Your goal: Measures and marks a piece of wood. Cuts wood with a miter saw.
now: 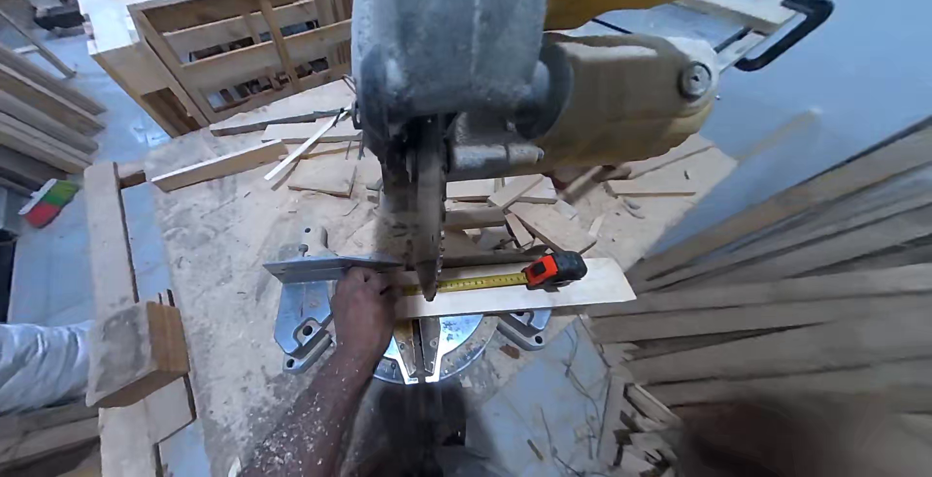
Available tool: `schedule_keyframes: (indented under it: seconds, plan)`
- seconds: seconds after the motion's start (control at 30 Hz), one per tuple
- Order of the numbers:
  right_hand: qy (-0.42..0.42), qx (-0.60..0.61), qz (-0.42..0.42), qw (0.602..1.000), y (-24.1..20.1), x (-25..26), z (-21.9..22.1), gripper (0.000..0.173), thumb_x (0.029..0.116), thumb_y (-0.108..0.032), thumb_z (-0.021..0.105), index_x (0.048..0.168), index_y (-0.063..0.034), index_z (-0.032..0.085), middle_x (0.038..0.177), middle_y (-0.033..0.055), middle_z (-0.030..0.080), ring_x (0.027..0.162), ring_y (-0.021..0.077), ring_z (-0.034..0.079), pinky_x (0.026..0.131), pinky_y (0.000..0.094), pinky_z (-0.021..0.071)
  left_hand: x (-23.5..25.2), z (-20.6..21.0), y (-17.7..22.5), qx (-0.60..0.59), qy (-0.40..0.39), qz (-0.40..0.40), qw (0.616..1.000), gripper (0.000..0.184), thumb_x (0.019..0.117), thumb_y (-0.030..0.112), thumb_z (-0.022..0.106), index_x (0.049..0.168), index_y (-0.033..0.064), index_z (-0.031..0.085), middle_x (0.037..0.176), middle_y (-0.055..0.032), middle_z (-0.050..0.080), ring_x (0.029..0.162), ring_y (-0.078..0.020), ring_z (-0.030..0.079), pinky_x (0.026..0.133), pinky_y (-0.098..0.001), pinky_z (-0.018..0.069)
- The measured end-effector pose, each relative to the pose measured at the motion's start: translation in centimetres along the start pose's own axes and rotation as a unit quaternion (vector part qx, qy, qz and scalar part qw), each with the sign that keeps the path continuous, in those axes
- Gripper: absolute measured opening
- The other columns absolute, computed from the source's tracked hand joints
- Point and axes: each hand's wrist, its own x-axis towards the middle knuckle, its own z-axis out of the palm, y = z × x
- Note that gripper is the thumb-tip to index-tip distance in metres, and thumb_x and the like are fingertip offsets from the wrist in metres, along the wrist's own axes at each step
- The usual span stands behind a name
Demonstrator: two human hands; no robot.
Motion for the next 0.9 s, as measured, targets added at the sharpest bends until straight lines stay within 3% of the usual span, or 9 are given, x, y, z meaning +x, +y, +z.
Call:
schedule_keyframes:
  seconds: [0.07,0.13,0.2,0.27,0.4,0.53,0.7,0.9]
  plan:
    - [0.023,-0.023,0.070,0.997,9.9,1.7,-0.7,0.037,0.0925,-0.060,0.066,0.082,-0.0241,0.066,0.064,-0.0111,0.058,0.053,-0.0011,0.054,0.047,0.0186,0.0463,-0.1,-0.3,0.0,0.000,-0.015,-0.008,1.000,0.016,0.0922,0.029,0.075,0.105,0.0214,0.080,0.111,-0.0097,0.068,0.110,-0.0310,0.063,0.096,-0.0535,0.0516]
    - [0.058,-0.095,0.129,0.985,16.2,3.6,0.6,0.048,0.0999,-0.059,0.055,0.074,-0.0192,0.065,0.059,-0.0095,0.054,0.050,0.0004,0.047,0.047,0.0206,0.0414,0.0,-0.4,-0.1,0.001,-0.023,-0.005,1.000,0.016,0.0920,0.029,0.075,0.106,0.0216,0.080,0.112,-0.0100,0.068,0.111,-0.0321,0.062,0.095,-0.0545,0.0515]
    - [0.034,-0.171,0.183,0.967,18.8,5.5,1.6,0.041,0.1056,-0.040,0.048,0.090,-0.0115,0.072,0.069,-0.0023,0.061,0.056,0.0087,0.054,0.053,0.0289,0.0485,-0.1,-0.2,-0.2,-0.007,-0.008,0.010,1.000,0.014,0.0913,0.029,0.076,0.103,0.0216,0.080,0.109,-0.0102,0.068,0.109,-0.0326,0.063,0.094,-0.0551,0.0516]
    - [-0.006,-0.194,0.222,0.955,19.9,7.0,2.2,0.024,0.1038,-0.023,0.051,0.109,-0.0110,0.071,0.080,0.0011,0.070,0.065,0.0125,0.065,0.061,0.0333,0.0572,-0.3,0.0,-0.4,-0.012,0.010,0.021,1.000,0.013,0.0910,0.028,0.077,0.101,0.0204,0.080,0.107,-0.0103,0.068,0.106,-0.0323,0.063,0.093,-0.0550,0.0517]
    - [-0.005,-0.232,0.222,0.947,21.9,7.7,2.8,0.004,0.0884,-0.012,0.069,0.091,-0.0150,0.070,0.074,-0.0024,0.066,0.061,0.0100,0.061,0.055,0.0322,0.0527,-0.3,0.4,-0.6,-0.024,0.037,0.028,0.999,0.011,0.0898,0.026,0.078,0.099,0.0192,0.080,0.106,-0.0096,0.069,0.106,-0.0318,0.064,0.092,-0.0548,0.0521]
    - [-0.011,-0.263,0.179,0.948,23.1,7.4,2.7,0.010,0.0855,-0.015,0.070,0.076,-0.0159,0.067,0.066,-0.0049,0.062,0.056,0.0073,0.057,0.051,0.0301,0.0481,-0.3,0.9,-1.0,-0.024,0.046,0.029,0.998,0.010,0.0890,0.027,0.079,0.097,0.0210,0.080,0.106,-0.0087,0.069,0.104,-0.0311,0.064,0.090,-0.0546,0.0518]
    - [-0.020,-0.259,0.145,0.955,23.7,7.4,2.5,0.008,0.0874,-0.013,0.069,0.079,-0.0141,0.071,0.067,-0.0052,0.065,0.058,0.0056,0.059,0.053,0.0281,0.0509,-0.4,0.9,-1.0,-0.030,0.055,0.035,0.997,0.009,0.0894,0.026,0.079,0.096,0.0206,0.080,0.104,-0.0089,0.069,0.103,-0.0308,0.064,0.090,-0.0535,0.0518]
    - [-0.040,-0.289,0.164,0.943,23.4,7.5,2.6,0.008,0.0885,-0.015,0.068,0.082,-0.0159,0.072,0.069,-0.0058,0.065,0.060,0.0054,0.061,0.055,0.0293,0.0519,-0.3,0.8,-1.0,-0.028,0.052,0.043,0.997,0.008,0.0901,0.026,0.078,0.096,0.0202,0.080,0.104,-0.0092,0.068,0.104,-0.0317,0.063,0.090,-0.0546,0.0510]
